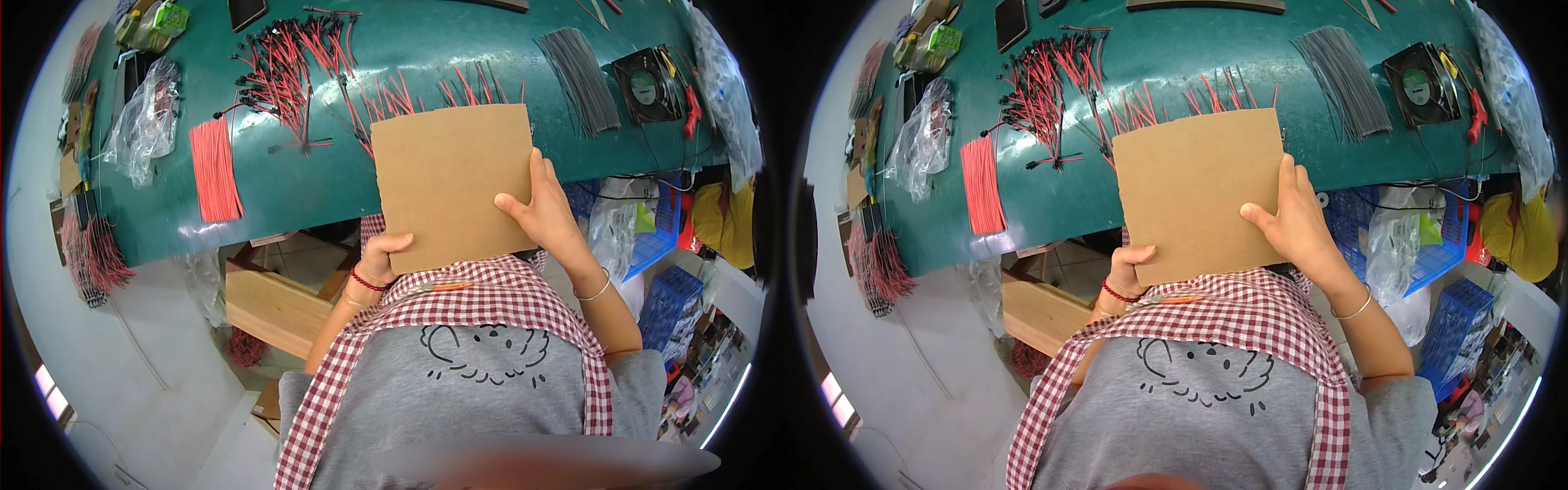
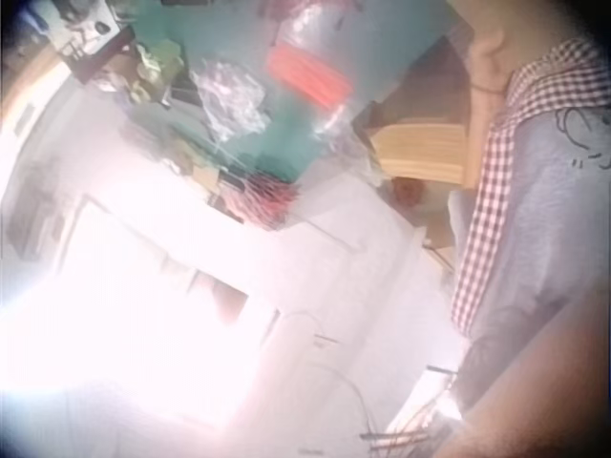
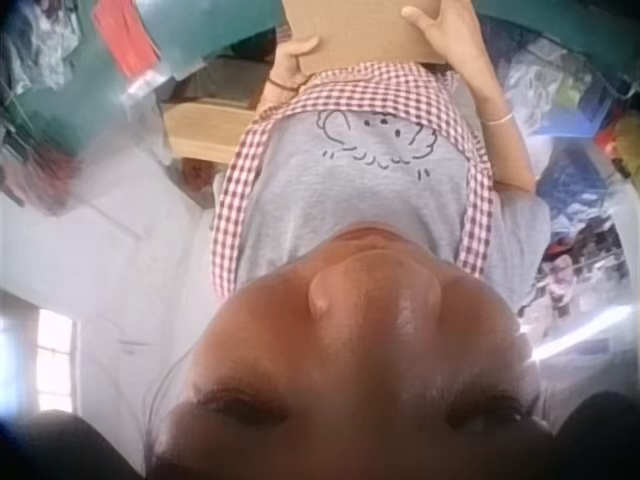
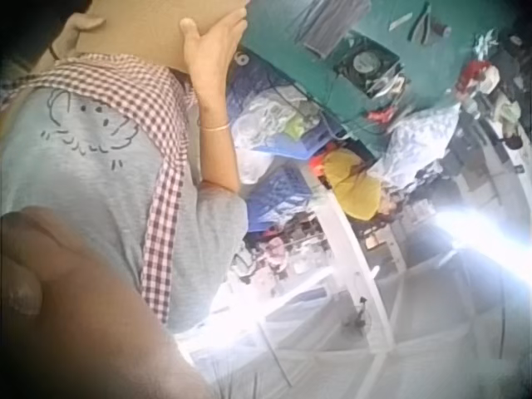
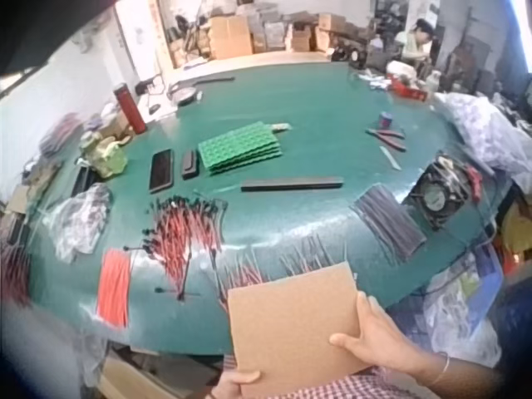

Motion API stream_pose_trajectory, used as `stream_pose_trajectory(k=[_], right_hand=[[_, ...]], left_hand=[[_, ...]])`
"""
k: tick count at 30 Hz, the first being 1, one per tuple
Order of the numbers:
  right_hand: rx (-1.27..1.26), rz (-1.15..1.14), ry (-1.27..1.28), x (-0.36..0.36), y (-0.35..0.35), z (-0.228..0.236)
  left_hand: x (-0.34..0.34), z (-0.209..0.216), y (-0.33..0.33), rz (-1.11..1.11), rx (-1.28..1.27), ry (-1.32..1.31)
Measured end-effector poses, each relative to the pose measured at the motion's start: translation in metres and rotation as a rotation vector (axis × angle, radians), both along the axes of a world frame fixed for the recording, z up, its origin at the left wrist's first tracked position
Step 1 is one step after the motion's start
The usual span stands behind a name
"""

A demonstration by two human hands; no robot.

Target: The person attaches red wires to a large green printed circuit board (PCB) assembly using a soldering iron and solder wire.

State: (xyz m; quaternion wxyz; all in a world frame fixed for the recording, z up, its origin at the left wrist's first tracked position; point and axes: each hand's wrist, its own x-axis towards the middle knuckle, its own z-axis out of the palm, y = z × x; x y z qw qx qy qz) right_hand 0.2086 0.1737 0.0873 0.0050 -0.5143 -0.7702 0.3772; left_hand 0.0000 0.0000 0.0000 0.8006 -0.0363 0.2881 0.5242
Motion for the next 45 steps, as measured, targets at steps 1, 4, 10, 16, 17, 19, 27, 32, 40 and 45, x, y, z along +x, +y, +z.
stream_pose_trajectory(k=[1,4,10,16,17,19,27,32,40,45], right_hand=[[0.019,0.012,-0.009,0.001,-0.001,0.0],[0.049,0.008,-0.024,-0.003,-0.002,0.002],[0.059,-0.019,-0.019,-0.002,-0.005,-0.001],[0.05,-0.026,-0.054,-0.001,-0.007,-0.005],[0.06,-0.025,-0.052,-0.001,-0.008,-0.007],[0.057,-0.024,-0.06,-0.002,-0.008,-0.003],[0.001,-0.033,-0.057,0.001,-0.011,-0.002],[0.003,-0.03,-0.006,0.002,-0.013,-0.003],[-0.028,-0.01,0.048,0.001,-0.021,-0.002],[-0.034,-0.02,0.062,0.005,-0.028,-0.004]], left_hand=[[0.003,-0.002,0.0,0.032,-0.002,-0.069],[0.007,-0.01,0.003,0.09,0.075,-0.177],[0.024,-0.036,0.0,0.268,0.243,-0.352],[0.039,-0.033,0.015,0.41,0.313,-0.433],[0.04,-0.036,0.017,0.478,0.396,-0.566],[0.039,-0.042,0.018,0.477,0.447,-0.697],[0.029,-0.059,0.007,0.411,0.467,-0.748],[0.03,-0.047,0.003,0.309,0.512,-0.594],[0.016,-0.022,-0.03,0.144,0.59,-0.343],[0.01,-0.009,-0.038,0.039,0.638,-0.187]])
